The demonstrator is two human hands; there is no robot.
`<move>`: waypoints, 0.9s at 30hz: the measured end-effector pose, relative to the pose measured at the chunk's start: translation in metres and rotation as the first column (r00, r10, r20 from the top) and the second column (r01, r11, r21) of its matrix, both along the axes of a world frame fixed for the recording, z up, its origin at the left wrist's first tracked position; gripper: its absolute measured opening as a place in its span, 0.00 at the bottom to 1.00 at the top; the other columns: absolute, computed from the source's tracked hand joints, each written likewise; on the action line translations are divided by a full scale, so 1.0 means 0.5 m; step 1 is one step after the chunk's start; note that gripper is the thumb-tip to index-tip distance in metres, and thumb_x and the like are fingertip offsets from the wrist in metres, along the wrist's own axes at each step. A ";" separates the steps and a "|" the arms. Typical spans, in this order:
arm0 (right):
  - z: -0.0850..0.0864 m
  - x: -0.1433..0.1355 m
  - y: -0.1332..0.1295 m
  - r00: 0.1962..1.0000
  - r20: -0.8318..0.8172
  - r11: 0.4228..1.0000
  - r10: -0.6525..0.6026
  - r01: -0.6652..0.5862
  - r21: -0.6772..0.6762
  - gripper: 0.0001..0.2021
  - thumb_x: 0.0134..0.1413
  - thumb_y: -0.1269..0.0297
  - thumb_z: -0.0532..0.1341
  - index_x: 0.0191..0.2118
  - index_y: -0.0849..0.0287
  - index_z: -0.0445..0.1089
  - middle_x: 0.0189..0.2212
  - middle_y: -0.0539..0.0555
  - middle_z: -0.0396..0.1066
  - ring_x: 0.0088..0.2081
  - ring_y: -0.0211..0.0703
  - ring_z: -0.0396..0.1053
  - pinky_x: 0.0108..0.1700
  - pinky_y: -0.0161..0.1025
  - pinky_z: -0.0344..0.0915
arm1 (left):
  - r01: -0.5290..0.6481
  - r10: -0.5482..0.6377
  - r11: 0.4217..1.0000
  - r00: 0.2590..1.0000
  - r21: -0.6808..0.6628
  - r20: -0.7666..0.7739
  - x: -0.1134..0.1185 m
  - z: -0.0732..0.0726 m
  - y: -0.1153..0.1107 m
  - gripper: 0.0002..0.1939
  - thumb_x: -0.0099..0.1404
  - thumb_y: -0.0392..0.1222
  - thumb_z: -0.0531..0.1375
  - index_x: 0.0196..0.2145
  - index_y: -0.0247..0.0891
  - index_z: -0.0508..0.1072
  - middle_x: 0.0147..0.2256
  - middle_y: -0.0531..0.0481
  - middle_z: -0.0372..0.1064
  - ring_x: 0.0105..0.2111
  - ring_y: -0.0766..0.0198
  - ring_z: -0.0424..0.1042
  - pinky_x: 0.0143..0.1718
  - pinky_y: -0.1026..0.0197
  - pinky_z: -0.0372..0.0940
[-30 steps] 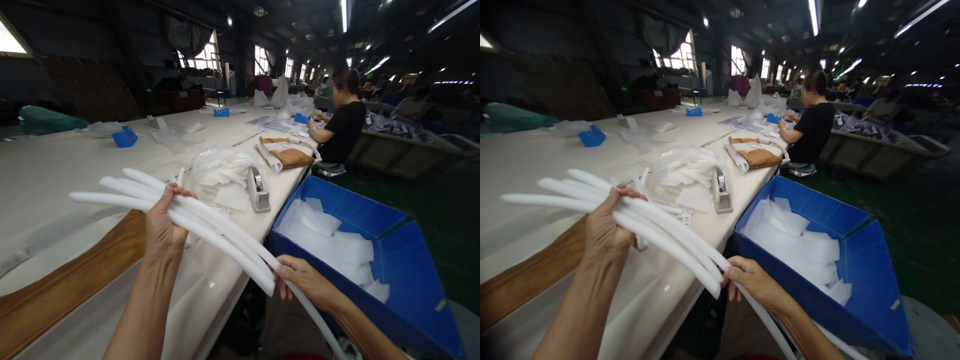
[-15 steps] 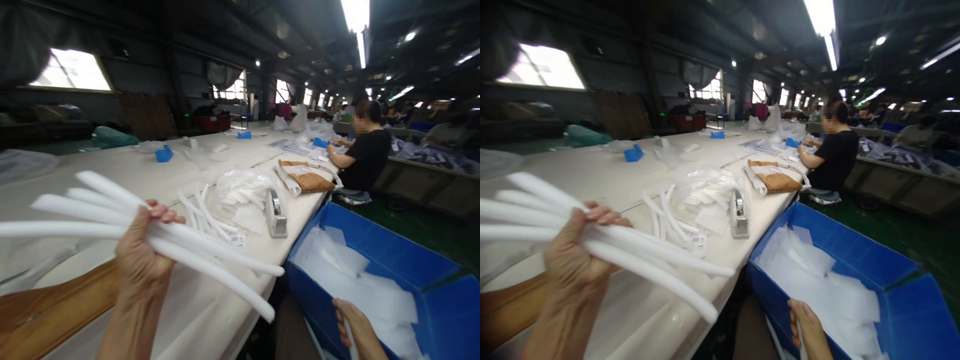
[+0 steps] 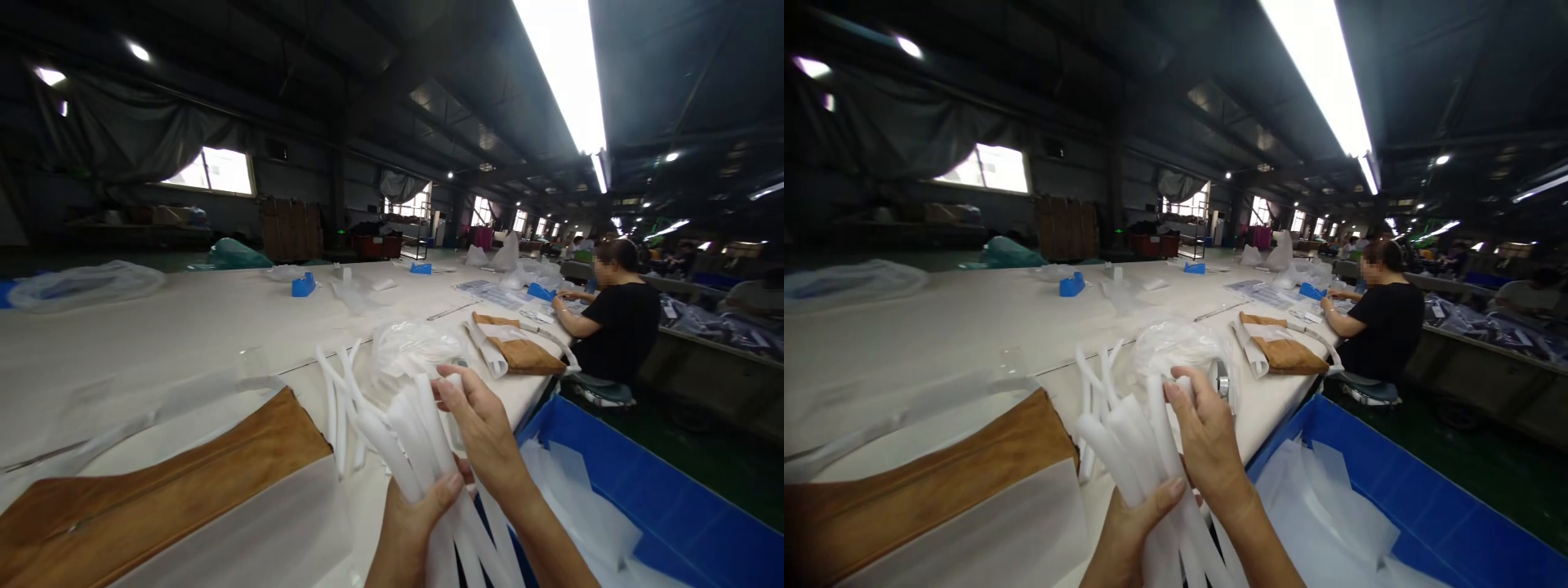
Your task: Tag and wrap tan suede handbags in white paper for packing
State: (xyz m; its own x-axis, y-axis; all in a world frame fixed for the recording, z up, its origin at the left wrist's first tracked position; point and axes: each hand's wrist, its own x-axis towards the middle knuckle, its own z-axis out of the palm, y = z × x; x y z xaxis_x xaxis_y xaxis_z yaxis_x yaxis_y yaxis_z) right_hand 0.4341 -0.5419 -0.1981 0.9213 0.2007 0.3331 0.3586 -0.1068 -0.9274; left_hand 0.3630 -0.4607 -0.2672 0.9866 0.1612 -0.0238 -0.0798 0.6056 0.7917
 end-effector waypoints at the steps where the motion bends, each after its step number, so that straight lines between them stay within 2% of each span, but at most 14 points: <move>1: 0.000 0.003 0.010 1.000 0.004 1.000 0.027 -0.027 0.011 0.21 0.60 0.47 0.57 0.50 0.57 0.69 0.38 0.54 0.75 0.40 0.46 0.72 0.46 0.44 0.68 | -0.002 0.002 1.000 1.000 0.003 -0.008 -0.001 -0.002 0.006 0.21 0.47 0.50 0.73 0.35 0.33 0.79 0.33 0.40 0.76 0.35 0.48 0.76 0.40 0.51 0.71; 5: -0.003 0.012 0.040 0.986 -0.039 0.984 0.164 -0.160 0.082 0.20 0.60 0.48 0.57 0.48 0.58 0.69 0.35 0.53 0.75 0.38 0.46 0.73 0.43 0.42 0.68 | -0.036 0.035 0.999 0.999 0.022 0.011 -0.003 -0.010 0.020 0.28 0.47 0.47 0.74 0.45 0.35 0.76 0.37 0.41 0.77 0.39 0.46 0.76 0.47 0.49 0.69; 8: -0.002 0.010 0.061 0.995 -0.007 0.994 0.098 -0.098 0.041 0.18 0.59 0.50 0.57 0.45 0.58 0.71 0.37 0.53 0.74 0.41 0.45 0.71 0.44 0.40 0.66 | -0.004 0.004 1.000 1.000 -0.001 -0.001 -0.003 -0.008 0.023 0.34 0.47 0.44 0.74 0.51 0.35 0.73 0.39 0.40 0.77 0.41 0.45 0.75 0.47 0.48 0.69; 11: 0.001 0.007 0.077 0.996 0.051 0.997 0.076 -0.074 -0.031 0.16 0.61 0.53 0.55 0.45 0.58 0.71 0.39 0.51 0.74 0.43 0.44 0.70 0.48 0.40 0.64 | 0.057 -0.059 0.998 0.997 -0.038 -0.044 0.000 0.000 0.026 0.35 0.44 0.38 0.74 0.52 0.35 0.72 0.39 0.42 0.77 0.38 0.48 0.76 0.41 0.52 0.71; 14: -0.014 0.012 0.069 0.984 0.109 0.985 0.139 -0.126 -0.119 0.18 0.61 0.56 0.56 0.53 0.57 0.67 0.47 0.53 0.71 0.51 0.46 0.67 0.55 0.42 0.61 | -0.002 0.000 0.997 1.000 -0.074 -0.026 0.014 0.005 0.036 0.31 0.43 0.35 0.72 0.47 0.36 0.74 0.38 0.46 0.77 0.33 0.55 0.76 0.37 0.57 0.72; 17: -0.063 0.002 0.028 0.964 0.008 0.952 0.268 -0.263 -0.160 0.24 0.58 0.53 0.60 0.57 0.56 0.64 0.52 0.54 0.68 0.56 0.48 0.64 0.59 0.44 0.58 | -0.084 0.082 0.992 0.996 -0.099 -0.022 0.039 0.008 0.067 0.23 0.43 0.34 0.71 0.40 0.35 0.76 0.33 0.49 0.76 0.33 0.59 0.75 0.35 0.62 0.72; 19: -0.110 -0.025 -0.011 0.902 -0.178 0.898 0.394 -0.419 -0.136 0.22 0.57 0.49 0.60 0.53 0.57 0.68 0.47 0.53 0.71 0.51 0.47 0.68 0.54 0.42 0.62 | -0.102 0.100 0.988 0.995 -0.117 -0.023 0.056 0.012 0.097 0.20 0.43 0.33 0.70 0.37 0.34 0.75 0.29 0.51 0.74 0.31 0.61 0.74 0.36 0.63 0.72; 21: -0.159 -0.062 -0.055 0.805 -0.367 0.852 0.466 -0.521 -0.060 0.21 0.57 0.46 0.60 0.45 0.59 0.71 0.39 0.51 0.73 0.41 0.43 0.70 0.44 0.37 0.66 | -0.121 0.123 0.982 0.992 -0.146 0.000 0.070 0.016 0.127 0.17 0.44 0.31 0.68 0.36 0.33 0.75 0.27 0.53 0.72 0.30 0.63 0.73 0.39 0.62 0.73; 24: -0.219 -0.115 -0.118 0.693 -0.556 0.871 0.458 -0.475 0.126 0.23 0.55 0.43 0.61 0.42 0.61 0.71 0.32 0.50 0.72 0.31 0.37 0.68 0.32 0.33 0.64 | -0.150 0.159 0.967 0.987 -0.204 0.030 0.088 0.017 0.159 0.15 0.46 0.29 0.64 0.35 0.32 0.74 0.26 0.54 0.70 0.29 0.66 0.72 0.40 0.61 0.73; 27: -0.251 -0.154 -0.170 0.647 -0.636 0.903 0.420 -0.368 0.221 0.26 0.52 0.41 0.63 0.41 0.62 0.70 0.28 0.50 0.72 0.26 0.36 0.68 0.26 0.31 0.61 | -0.159 0.171 0.958 0.985 -0.237 0.029 0.102 0.015 0.173 0.14 0.47 0.28 0.61 0.35 0.32 0.73 0.26 0.53 0.70 0.29 0.66 0.72 0.40 0.62 0.73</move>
State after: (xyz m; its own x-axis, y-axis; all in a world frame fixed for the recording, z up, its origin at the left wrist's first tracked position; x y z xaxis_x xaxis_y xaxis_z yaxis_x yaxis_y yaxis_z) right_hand 0.3570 -0.6268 -0.3237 0.7446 0.5986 -0.2955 -0.3476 -0.0303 -0.9372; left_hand 0.4140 -0.3744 -0.2595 0.9476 0.3178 -0.0328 -0.2293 0.7481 0.6227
